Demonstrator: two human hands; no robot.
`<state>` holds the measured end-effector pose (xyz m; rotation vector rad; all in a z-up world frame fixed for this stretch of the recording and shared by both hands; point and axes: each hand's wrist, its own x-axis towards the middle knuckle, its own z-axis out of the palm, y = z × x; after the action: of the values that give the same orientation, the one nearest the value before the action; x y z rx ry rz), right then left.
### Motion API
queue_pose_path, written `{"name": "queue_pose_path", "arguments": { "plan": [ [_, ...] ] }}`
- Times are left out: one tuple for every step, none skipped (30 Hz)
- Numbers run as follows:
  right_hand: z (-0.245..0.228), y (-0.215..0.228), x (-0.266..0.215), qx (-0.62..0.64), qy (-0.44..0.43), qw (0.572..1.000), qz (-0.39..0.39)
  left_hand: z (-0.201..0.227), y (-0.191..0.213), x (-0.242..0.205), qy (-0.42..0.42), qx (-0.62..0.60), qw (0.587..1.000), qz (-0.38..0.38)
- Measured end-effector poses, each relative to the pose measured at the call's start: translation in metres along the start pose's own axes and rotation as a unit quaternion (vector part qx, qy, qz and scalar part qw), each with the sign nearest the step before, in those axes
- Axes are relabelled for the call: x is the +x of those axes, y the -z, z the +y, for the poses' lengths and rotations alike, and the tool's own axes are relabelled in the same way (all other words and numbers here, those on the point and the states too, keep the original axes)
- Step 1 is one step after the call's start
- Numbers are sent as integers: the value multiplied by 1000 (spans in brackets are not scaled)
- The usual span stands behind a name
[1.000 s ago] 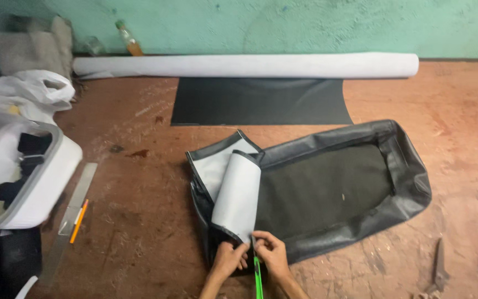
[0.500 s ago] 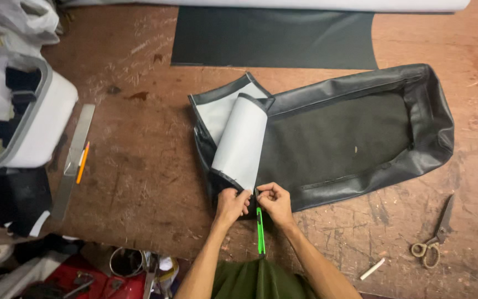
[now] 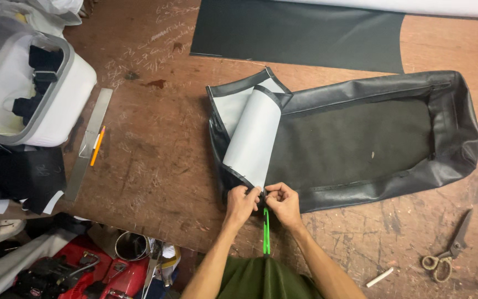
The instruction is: The person peels back a layer of fabric from a piece of upholstered furniture using a green utility knife.
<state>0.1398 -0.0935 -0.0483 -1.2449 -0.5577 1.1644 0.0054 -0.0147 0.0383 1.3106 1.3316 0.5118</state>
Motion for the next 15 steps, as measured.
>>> {"name": "queue_pose_path", "arguments": {
  "plan": [
    [0, 0, 0, 3, -2, 1000, 0, 1, 0, -1, 3, 1, 1000, 5],
    [0, -1, -1, 6, -5, 1000, 0, 2, 0, -3, 6, 1, 1000, 9],
    [0, -2, -2, -1, -1, 1000, 2, 2, -1, -4, 7, -3, 1000, 9],
    [-1, -3, -1, -7, 3, 1000, 3, 2, -1, -4, 8, -8, 1000, 9],
    [-1, -4, 0, -14, 7, 1000, 5, 2, -1, -4, 9, -12, 1000, 8],
    [-3, -6, 0, -13, 0, 1000, 11, 1, 0, -4, 7, -15, 1000, 4],
    [-4, -6, 1, -12, -6, 1000, 15, 0, 0, -5, 5, -18, 1000, -1],
    [-6, -7, 1, -11, -13, 1000, 20, -1, 1, -5, 4, -21, 1000, -5],
    [-9, -8, 1, -4, -22, 999, 27, -3, 1, -5, 13, -45, 999, 9],
    [-11, -8, 1, 2, -31, 999, 34, -5, 2, -5, 21, -69, 997, 24],
    [-13, -9, 0, 8, -40, 998, 41, -7, 2, -5, 30, -93, 994, 38],
    [-15, -10, -1, 17, -36, 998, 43, -9, 3, -6, 31, -105, 993, 38],
    [-17, -9, 0, 24, -30, 998, 45, -10, 3, -6, 31, -118, 992, 38],
    [-20, -9, 0, 32, -25, 998, 47, -11, 4, -5, 30, -130, 990, 37],
    [-22, -9, 0, 40, -25, 998, 52, -12, 3, -5, 27, -133, 990, 37]
  ]
}}
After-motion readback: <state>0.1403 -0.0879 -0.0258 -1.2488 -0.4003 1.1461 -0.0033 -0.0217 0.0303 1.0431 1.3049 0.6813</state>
